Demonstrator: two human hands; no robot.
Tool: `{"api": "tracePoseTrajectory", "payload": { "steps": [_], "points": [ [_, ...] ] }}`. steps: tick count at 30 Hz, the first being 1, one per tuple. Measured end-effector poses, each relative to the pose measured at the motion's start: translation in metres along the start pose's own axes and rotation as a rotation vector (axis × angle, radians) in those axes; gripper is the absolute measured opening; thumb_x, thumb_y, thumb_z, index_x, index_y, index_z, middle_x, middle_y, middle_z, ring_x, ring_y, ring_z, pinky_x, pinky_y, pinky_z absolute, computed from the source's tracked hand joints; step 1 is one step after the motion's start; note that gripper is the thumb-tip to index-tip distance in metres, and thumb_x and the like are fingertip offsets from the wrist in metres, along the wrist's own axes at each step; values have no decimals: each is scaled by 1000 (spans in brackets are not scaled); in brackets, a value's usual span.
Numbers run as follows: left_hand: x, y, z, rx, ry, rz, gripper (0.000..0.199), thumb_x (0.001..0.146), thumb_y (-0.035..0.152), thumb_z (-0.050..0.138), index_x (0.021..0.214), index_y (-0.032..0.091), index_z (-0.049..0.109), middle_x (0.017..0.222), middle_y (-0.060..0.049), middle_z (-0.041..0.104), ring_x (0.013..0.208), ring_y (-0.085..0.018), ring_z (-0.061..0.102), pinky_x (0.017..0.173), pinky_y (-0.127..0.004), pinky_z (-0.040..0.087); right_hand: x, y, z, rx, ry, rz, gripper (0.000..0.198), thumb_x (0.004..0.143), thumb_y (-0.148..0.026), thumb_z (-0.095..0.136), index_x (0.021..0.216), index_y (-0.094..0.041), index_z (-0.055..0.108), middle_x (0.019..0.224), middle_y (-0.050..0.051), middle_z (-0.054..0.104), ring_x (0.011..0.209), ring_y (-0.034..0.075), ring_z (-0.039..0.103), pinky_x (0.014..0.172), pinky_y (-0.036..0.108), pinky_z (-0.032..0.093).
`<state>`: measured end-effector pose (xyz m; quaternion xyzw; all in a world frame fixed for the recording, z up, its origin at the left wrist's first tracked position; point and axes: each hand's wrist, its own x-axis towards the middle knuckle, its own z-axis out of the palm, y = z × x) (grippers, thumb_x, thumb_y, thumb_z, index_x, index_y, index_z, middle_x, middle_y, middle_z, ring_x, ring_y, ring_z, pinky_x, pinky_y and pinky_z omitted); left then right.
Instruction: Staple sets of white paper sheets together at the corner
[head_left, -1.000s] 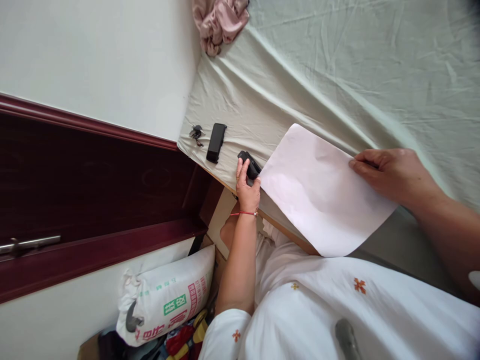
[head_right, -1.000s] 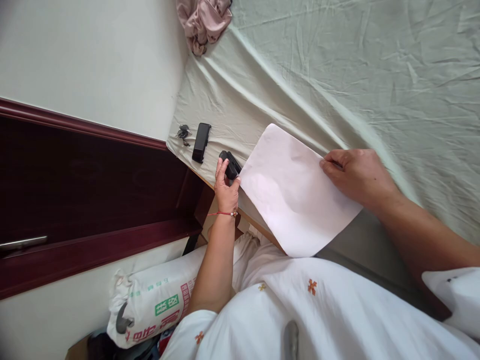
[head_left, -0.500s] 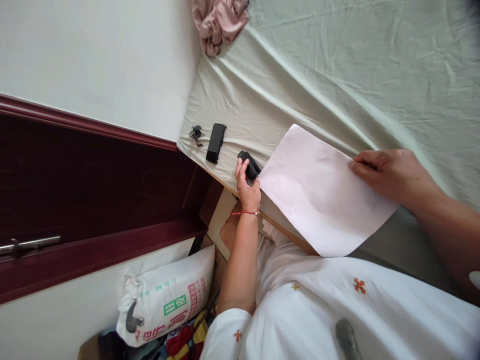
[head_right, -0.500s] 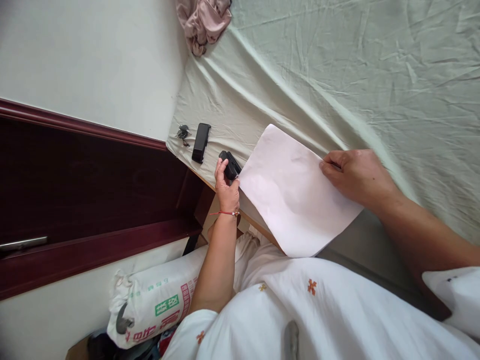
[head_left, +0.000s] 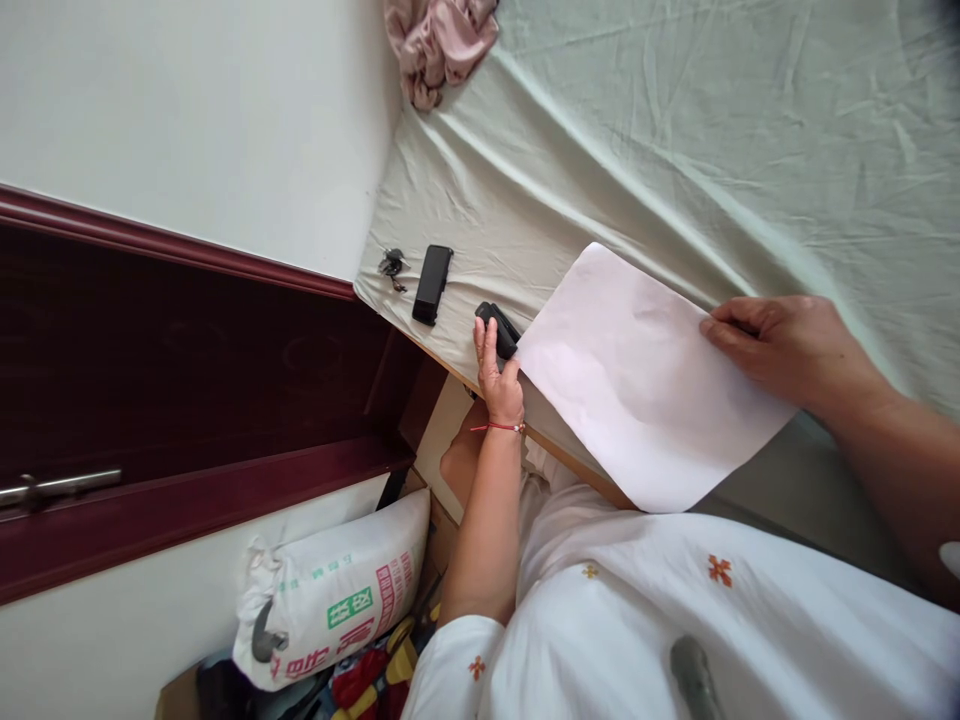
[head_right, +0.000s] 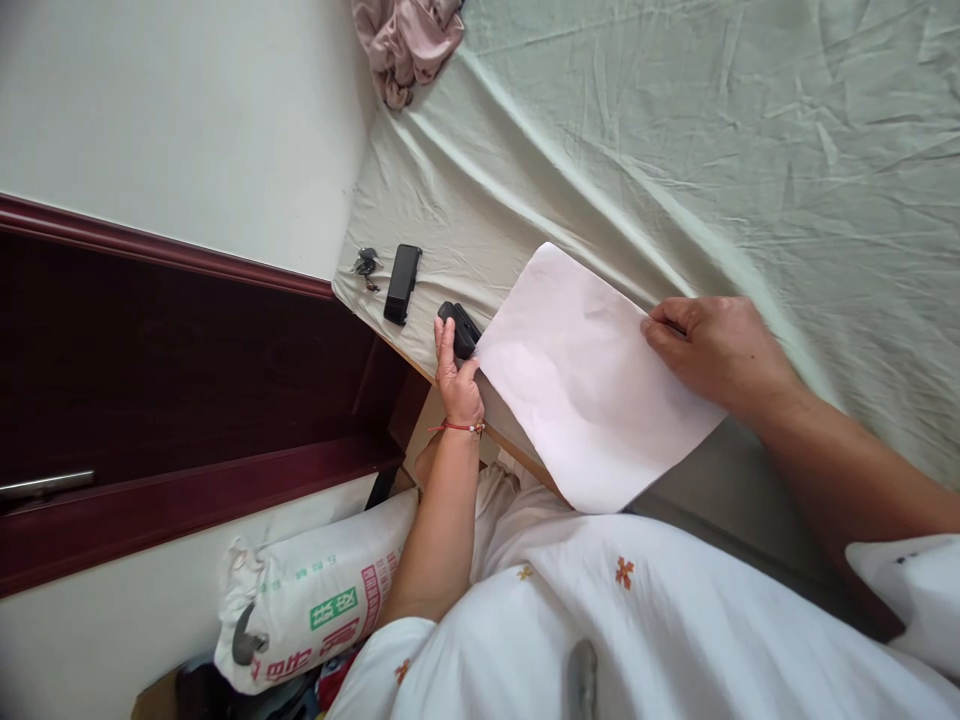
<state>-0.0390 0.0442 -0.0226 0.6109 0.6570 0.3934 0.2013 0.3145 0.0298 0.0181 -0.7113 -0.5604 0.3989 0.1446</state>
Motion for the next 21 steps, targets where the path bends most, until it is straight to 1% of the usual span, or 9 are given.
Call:
{"api": "tracePoseTrajectory", "payload": {
  "steps": [2, 4, 8, 10, 14, 18, 21],
  "points": [
    [-2, 3, 0, -48, -2, -26, 76, 81, 10, 51, 154, 29, 51, 174, 3, 27, 162, -22, 23, 133, -37, 21, 0, 0, 1, 0, 4, -16, 25, 84, -41, 55, 85, -26, 76, 66, -1, 69, 64, 19, 61, 63, 33, 41],
    [-3, 5, 1, -103, 10, -25, 72, 84, 13, 48, 155, 27, 51, 174, 2, 29, 162, -22, 25, 132, -37, 23, 0, 1, 1, 1, 5, -25, 25, 85, -41, 55, 85, -26, 75, 66, 0, 69, 64, 19, 61, 62, 33, 41],
    [-4, 7, 3, -161, 81, 9, 54, 98, 26, 39, 148, 21, 59, 169, -4, 41, 159, -21, 32, 132, -36, 25, 0, 1, 1, 8, 6, -27, 26, 85, -41, 55, 85, -26, 76, 66, 0, 69, 63, 19, 60, 62, 33, 41],
    [-4, 8, 4, -158, 115, 10, 49, 103, 36, 41, 143, 21, 63, 166, -6, 44, 158, -21, 35, 131, -36, 28, 0, 1, 1, 15, 3, -25, 27, 85, -42, 55, 85, -26, 76, 66, 0, 69, 63, 18, 60, 62, 33, 41],
    [-3, 8, 7, -158, 138, 19, 46, 103, 44, 49, 139, 21, 65, 164, -8, 48, 156, -22, 39, 129, -36, 32, -1, 2, 1, 13, 6, -26, 27, 85, -43, 54, 85, -26, 75, 65, 0, 68, 62, 18, 60, 61, 32, 41],
    [-2, 5, 7, -129, 130, 24, 48, 103, 48, 49, 139, 21, 65, 164, -9, 48, 155, -23, 40, 128, -37, 34, 0, 1, 0, 13, 4, -32, 26, 85, -42, 54, 85, -26, 75, 65, 0, 69, 62, 19, 61, 62, 33, 42],
    [-2, 1, 6, -31, 107, 33, 51, 103, 52, 46, 141, 22, 64, 164, -10, 47, 155, -23, 41, 128, -38, 34, 0, 0, 1, 14, -2, -18, 26, 85, -42, 54, 87, -26, 75, 67, 0, 70, 64, 19, 62, 62, 33, 42]
  ]
}}
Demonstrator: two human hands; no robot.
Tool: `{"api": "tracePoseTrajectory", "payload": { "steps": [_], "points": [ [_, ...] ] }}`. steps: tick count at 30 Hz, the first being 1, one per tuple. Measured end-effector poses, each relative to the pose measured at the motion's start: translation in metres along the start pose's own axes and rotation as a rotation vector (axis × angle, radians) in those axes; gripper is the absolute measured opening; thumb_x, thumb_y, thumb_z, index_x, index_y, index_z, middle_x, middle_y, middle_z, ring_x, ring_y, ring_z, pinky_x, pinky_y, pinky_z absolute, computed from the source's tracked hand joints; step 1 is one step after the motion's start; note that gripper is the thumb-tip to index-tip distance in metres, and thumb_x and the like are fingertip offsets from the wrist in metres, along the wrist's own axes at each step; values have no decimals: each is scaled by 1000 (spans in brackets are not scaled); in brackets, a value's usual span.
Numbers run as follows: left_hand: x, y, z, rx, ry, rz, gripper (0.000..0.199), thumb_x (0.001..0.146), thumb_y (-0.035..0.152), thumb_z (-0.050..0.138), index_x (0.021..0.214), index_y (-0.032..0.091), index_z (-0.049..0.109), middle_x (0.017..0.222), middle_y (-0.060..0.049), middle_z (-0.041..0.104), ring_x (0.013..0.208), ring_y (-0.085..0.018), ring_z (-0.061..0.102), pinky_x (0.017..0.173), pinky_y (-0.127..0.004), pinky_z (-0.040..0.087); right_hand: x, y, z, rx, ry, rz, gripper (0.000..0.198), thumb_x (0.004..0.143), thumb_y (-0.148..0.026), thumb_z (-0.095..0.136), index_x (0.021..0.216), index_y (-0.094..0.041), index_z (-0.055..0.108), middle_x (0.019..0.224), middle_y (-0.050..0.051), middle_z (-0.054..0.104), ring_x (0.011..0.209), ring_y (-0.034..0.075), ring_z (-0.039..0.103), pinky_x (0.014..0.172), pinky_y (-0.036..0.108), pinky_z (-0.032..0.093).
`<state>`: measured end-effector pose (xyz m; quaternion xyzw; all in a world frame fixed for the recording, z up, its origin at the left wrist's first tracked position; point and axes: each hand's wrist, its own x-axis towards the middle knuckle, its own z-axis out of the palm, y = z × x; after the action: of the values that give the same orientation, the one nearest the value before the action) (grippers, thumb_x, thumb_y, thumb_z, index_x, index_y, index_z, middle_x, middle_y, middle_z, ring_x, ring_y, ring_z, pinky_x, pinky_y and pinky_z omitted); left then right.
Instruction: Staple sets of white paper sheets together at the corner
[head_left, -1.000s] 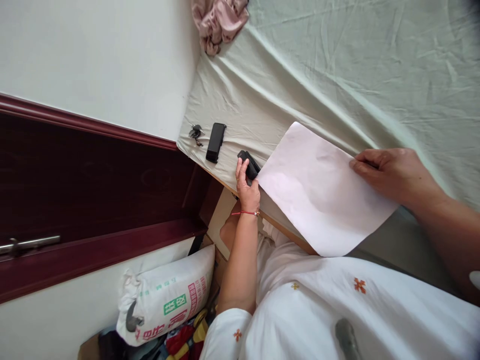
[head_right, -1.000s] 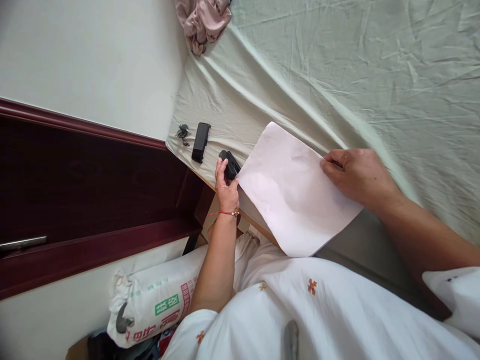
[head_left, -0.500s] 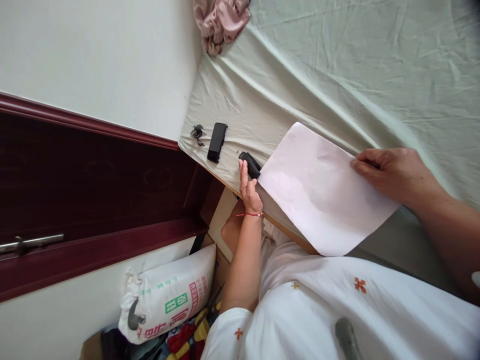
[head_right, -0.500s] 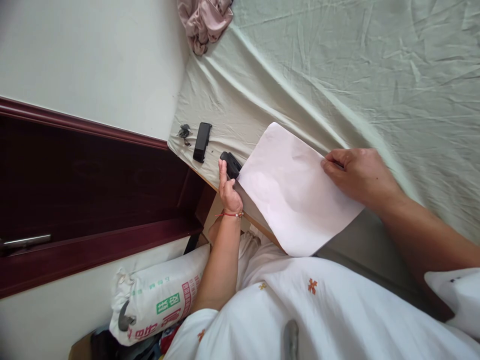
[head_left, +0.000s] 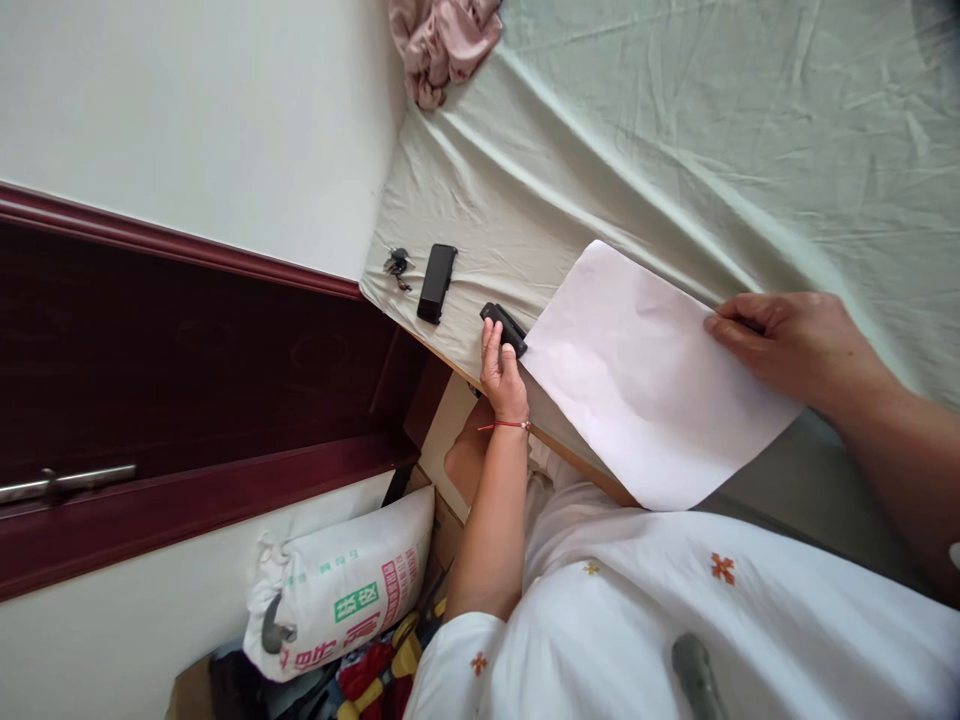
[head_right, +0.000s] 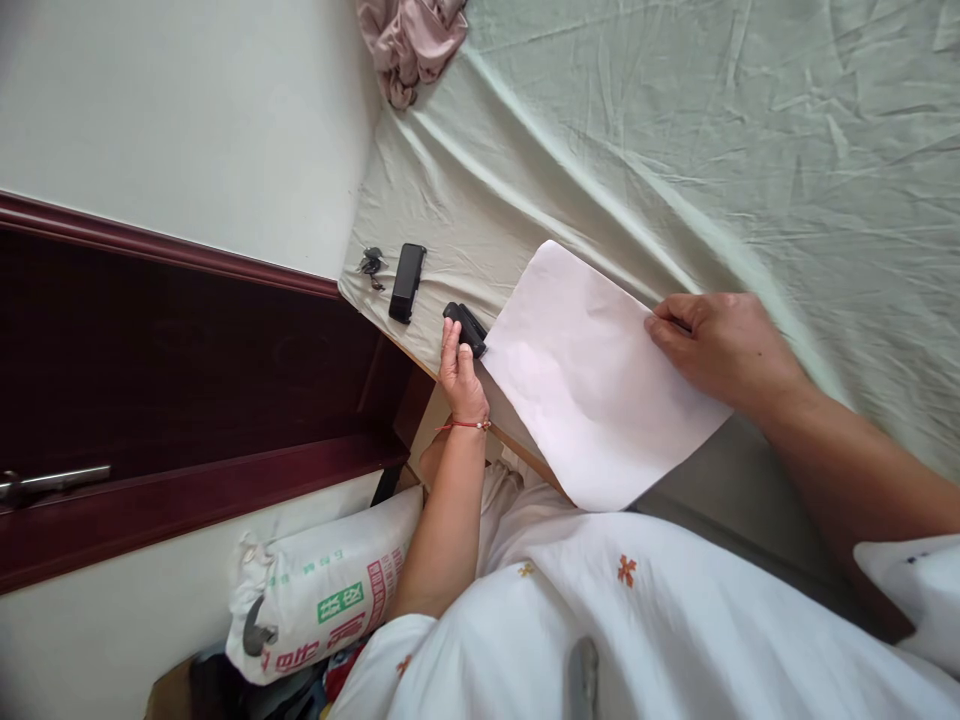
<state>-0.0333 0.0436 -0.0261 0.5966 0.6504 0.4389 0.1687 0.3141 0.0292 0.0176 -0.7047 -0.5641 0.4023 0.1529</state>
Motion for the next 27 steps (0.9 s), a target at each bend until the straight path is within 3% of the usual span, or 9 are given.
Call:
{"api": "tracePoseTrajectory", "payload": {
  "steps": [8, 14, 19, 23, 27],
  "points": [
    [-1, -1, -9, 203, -72, 42, 61, 102, 62, 43, 144, 23, 62, 163, -11, 49, 158, -22, 35, 132, -40, 23, 2, 3, 2, -25, 20, -12, 26, 83, -43, 54, 84, -26, 74, 67, 1, 69, 65, 20, 61, 63, 34, 41],
    [1, 3, -9, 72, -77, 29, 60, 101, 62, 46, 144, 23, 61, 165, -11, 46, 156, -22, 38, 131, -40, 27, 1, 3, 1, 54, 42, -72, 29, 82, -44, 54, 84, -24, 75, 66, 1, 69, 62, 19, 59, 62, 32, 40],
    [4, 3, -9, 17, -36, -3, 60, 99, 64, 50, 142, 23, 61, 161, -12, 50, 154, -22, 42, 128, -37, 31, -3, 2, -2, 118, 214, -88, 26, 81, -41, 56, 76, -21, 72, 55, -1, 58, 55, 15, 50, 61, 32, 37],
    [-1, 13, -11, 48, 51, -68, 66, 96, 65, 56, 145, 21, 56, 161, -18, 46, 153, -27, 42, 122, -40, 40, -4, 6, 0, 308, 359, -55, 25, 85, -41, 62, 83, -20, 75, 58, -3, 53, 56, 12, 43, 57, 30, 33],
    [-18, 35, -15, 62, 195, -107, 58, 95, 63, 58, 136, 22, 58, 151, -16, 52, 144, -26, 50, 117, -38, 45, -5, 9, 4, 657, 367, -50, 23, 85, -44, 71, 86, -21, 76, 71, -1, 60, 60, 11, 46, 54, 28, 33]
  ]
}}
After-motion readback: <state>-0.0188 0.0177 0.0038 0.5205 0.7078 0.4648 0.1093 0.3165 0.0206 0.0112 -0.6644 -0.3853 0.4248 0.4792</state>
